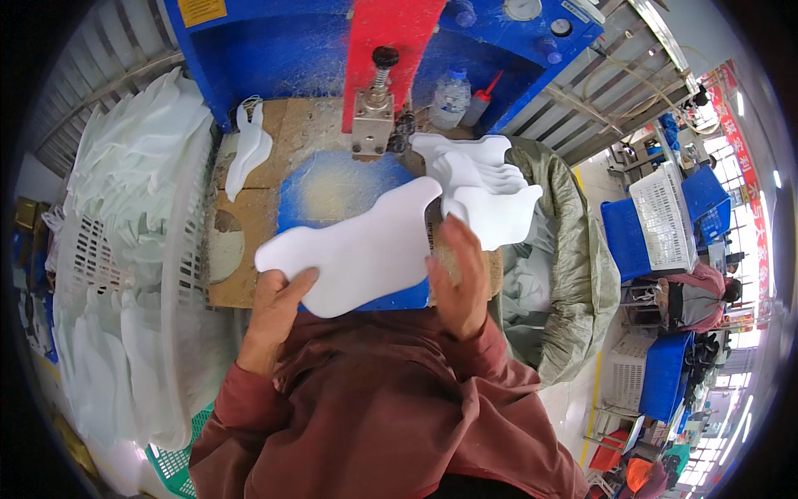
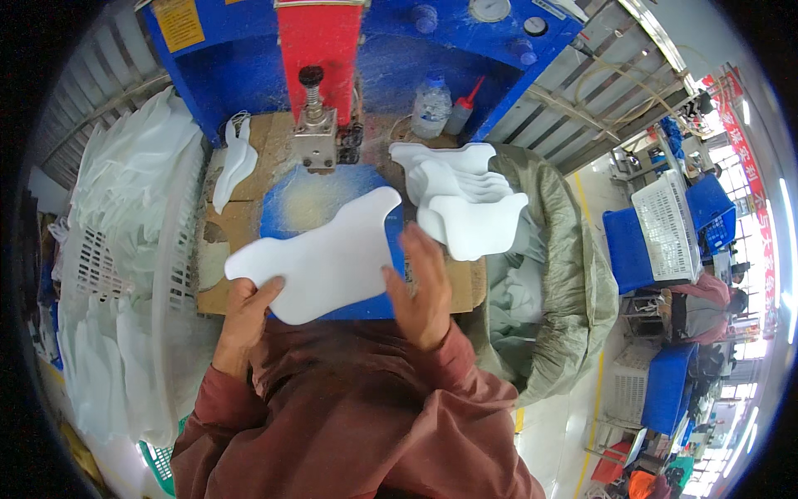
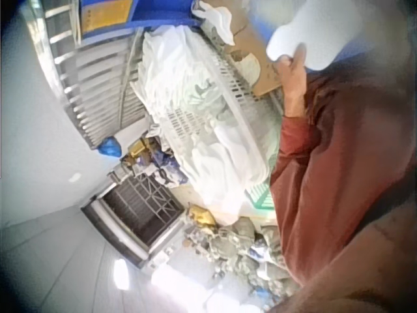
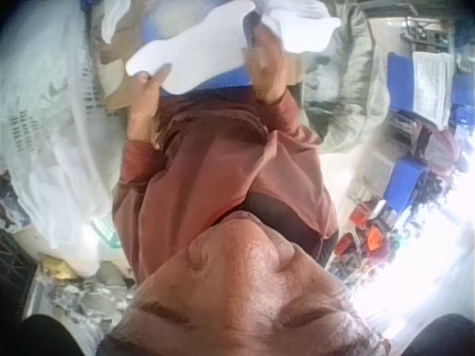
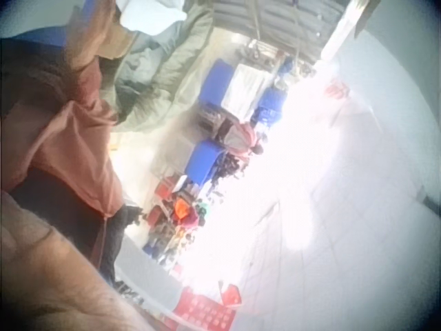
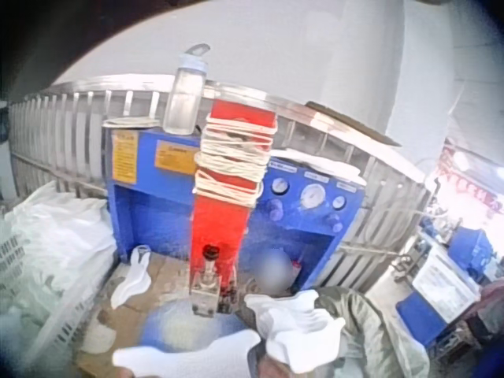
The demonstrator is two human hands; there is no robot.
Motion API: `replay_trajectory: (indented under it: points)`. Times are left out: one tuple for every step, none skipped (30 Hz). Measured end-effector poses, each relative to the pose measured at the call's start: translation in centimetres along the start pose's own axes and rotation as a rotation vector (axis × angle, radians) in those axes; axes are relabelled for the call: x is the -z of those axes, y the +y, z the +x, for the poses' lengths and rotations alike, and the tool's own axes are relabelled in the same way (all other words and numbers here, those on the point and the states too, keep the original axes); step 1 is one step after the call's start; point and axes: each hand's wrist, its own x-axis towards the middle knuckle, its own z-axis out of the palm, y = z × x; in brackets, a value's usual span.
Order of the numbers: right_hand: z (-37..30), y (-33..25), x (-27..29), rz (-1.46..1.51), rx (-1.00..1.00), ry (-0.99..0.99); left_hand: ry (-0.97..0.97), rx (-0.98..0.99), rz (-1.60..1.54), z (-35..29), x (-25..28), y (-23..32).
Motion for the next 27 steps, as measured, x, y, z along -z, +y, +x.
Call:
replay_trajectory:
  points:
    - [0.4,0.6,-0.5,0.283,-0.230,-0.032,0.025,0.014,-0.078,-0.6,0.6,0.0]
    - [0.4,1.0,-1.2,0.570,-0.504,-0.048,0.028,0.050,-0.024,-1.1,1.1,0.2]
    - [0.3,1.1,-1.9,0.670,-0.512,-0.113,0.017,0.064,0.009,-1.4,1.6,0.3]
    - [0.3,1.1,-2.9,0.774,-0.543,-0.177,-0.002,0.052,0.018,-1.6,2.1,0.5]
    - [0.3,1.0,-3.6,0.907,-0.568,-0.254,-0.001,0.090,0.058,-1.7,2.6,0.7]
    - [0.6,1.1,-4.0,0.808,-0.550,-0.296,-0.010,0.104,0.076,-1.7,3.0,0.9]
    - [1.0,1.1,-4.5,0.739,-0.524,-0.348,-0.015,0.116,0.092,-1.7,3.4,1.0]
    - [1.4,1.0,-5.0,0.673,-0.546,-0.350,0.003,0.095,0.107,-1.7,3.9,1.3]
    - [1.9,0.9,-5.4,0.734,-0.492,-0.389,0.024,0.074,0.120,-1.7,4.5,1.6]
    - [2.2,0.6,-6.5,0.834,-0.520,-0.346,0.014,0.022,0.089,-1.7,5.0,1.9]
    - [2.5,0.3,-7.5,0.932,-0.548,-0.303,0.114,0.052,0.119,-1.4,5.5,2.2]
    - [2.9,0.1,-8.2,1.039,-0.560,-0.288,0.138,0.015,0.053,-1.0,5.8,2.6]
    - [3.3,0.1,-8.7,1.057,-0.632,-0.273,0.164,-0.020,-0.014,-0.7,6.1,2.9]
    - [3.6,0.1,-9.3,1.074,-0.617,-0.277,0.184,-0.052,-0.092,-0.4,6.3,3.3]
    - [4.0,0.1,-9.9,1.095,-0.606,-0.278,0.205,-0.071,-0.103,-0.2,6.4,3.6]
    - [4.3,0.1,-10.4,1.127,-0.594,-0.273,0.213,-0.080,-0.080,0.0,6.5,4.1]
    - [4.5,0.0,-10.6,1.116,-0.585,-0.262,0.210,-0.091,-0.071,0.1,6.6,4.6]
    - [4.7,0.1,-10.7,1.109,-0.598,-0.266,0.207,-0.100,-0.062,0.2,6.7,5.0]
    - [5.0,0.1,-10.8,1.099,-0.610,-0.271,0.209,-0.098,-0.056,0.3,6.7,5.4]
    - [5.3,0.2,-10.9,1.097,-0.613,-0.269,0.211,-0.094,-0.051,0.5,6.6,5.7]
    - [5.5,0.2,-10.9,1.122,-0.614,-0.272,0.213,-0.091,-0.046,0.6,6.5,5.9]
    - [5.8,0.2,-11.0,1.155,-0.603,-0.269,0.214,-0.091,-0.033,0.8,6.4,6.1]
    - [5.9,0.2,-10.9,1.190,-0.583,-0.263,0.214,-0.091,-0.022,1.0,6.2,6.2]
    - [5.9,0.2,-10.8,1.175,-0.596,-0.258,0.197,-0.108,-0.028,1.2,6.1,6.3]
    - [6.0,0.3,-10.6,1.162,-0.599,-0.250,0.204,-0.088,-0.008,1.3,6.0,6.4]
    - [6.0,0.4,-10.4,1.148,-0.601,-0.240,0.195,-0.084,-0.006,1.5,5.9,6.5]
    - [6.1,0.5,-10.1,1.120,-0.596,-0.255,0.194,-0.071,-0.014,1.6,5.7,6.5]
